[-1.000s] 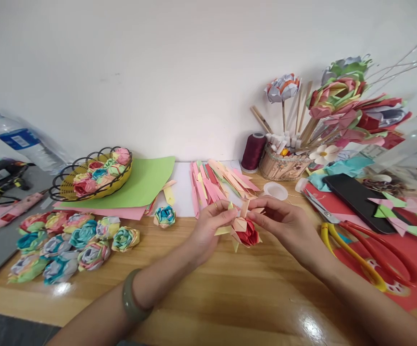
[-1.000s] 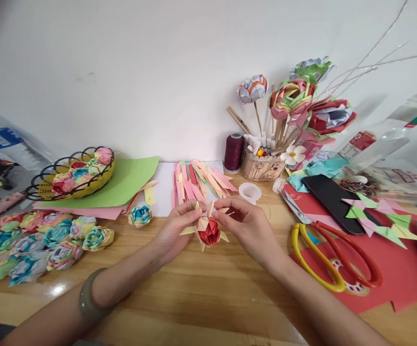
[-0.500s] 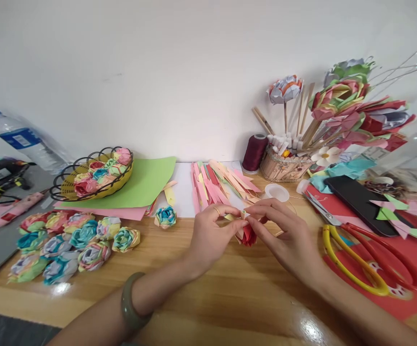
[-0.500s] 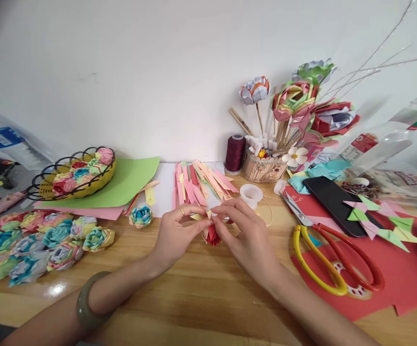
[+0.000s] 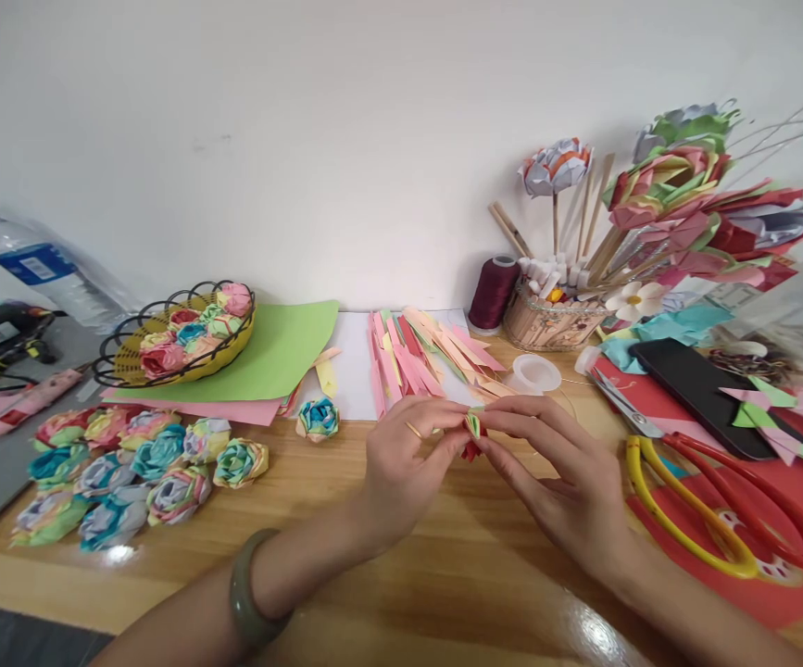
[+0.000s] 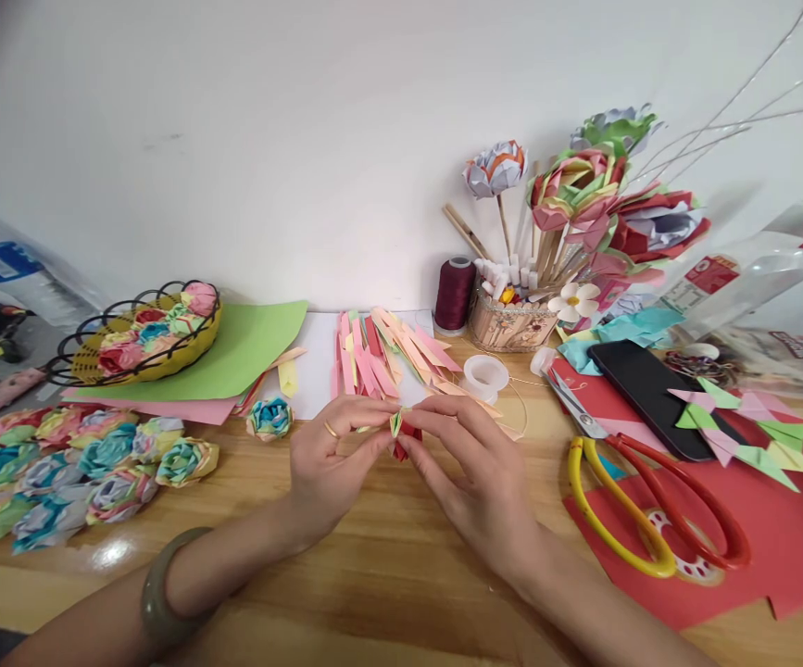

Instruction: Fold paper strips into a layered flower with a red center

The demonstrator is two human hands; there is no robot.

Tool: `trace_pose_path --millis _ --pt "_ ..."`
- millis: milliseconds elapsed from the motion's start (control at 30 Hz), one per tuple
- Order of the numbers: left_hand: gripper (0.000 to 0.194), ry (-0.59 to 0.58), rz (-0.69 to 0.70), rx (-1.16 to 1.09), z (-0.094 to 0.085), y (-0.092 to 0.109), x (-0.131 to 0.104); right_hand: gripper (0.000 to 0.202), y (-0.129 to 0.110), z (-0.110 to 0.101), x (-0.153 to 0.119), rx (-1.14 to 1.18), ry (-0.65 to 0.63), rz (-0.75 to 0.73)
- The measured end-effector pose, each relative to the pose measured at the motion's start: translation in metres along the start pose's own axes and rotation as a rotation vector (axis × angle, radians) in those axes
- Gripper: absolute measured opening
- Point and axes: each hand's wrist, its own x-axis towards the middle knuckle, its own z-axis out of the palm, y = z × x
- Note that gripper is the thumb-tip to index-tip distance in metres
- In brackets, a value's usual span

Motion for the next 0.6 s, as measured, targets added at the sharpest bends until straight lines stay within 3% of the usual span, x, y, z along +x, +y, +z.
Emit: trace_pose_path --millis 400,600 --pt "0.013 0.023 0.171 0.045 -0.0015 0.0015 0.0042 0.024 0.0011 -0.0016 -0.0011 -0.044 0.006 -0.062" --pt "0.012 0.016 0.190 0.072 -0.0018 -0.0007 0.0045 0.021 0.0013 -0.0021 0.0002 -0.042 0.020 -0.075"
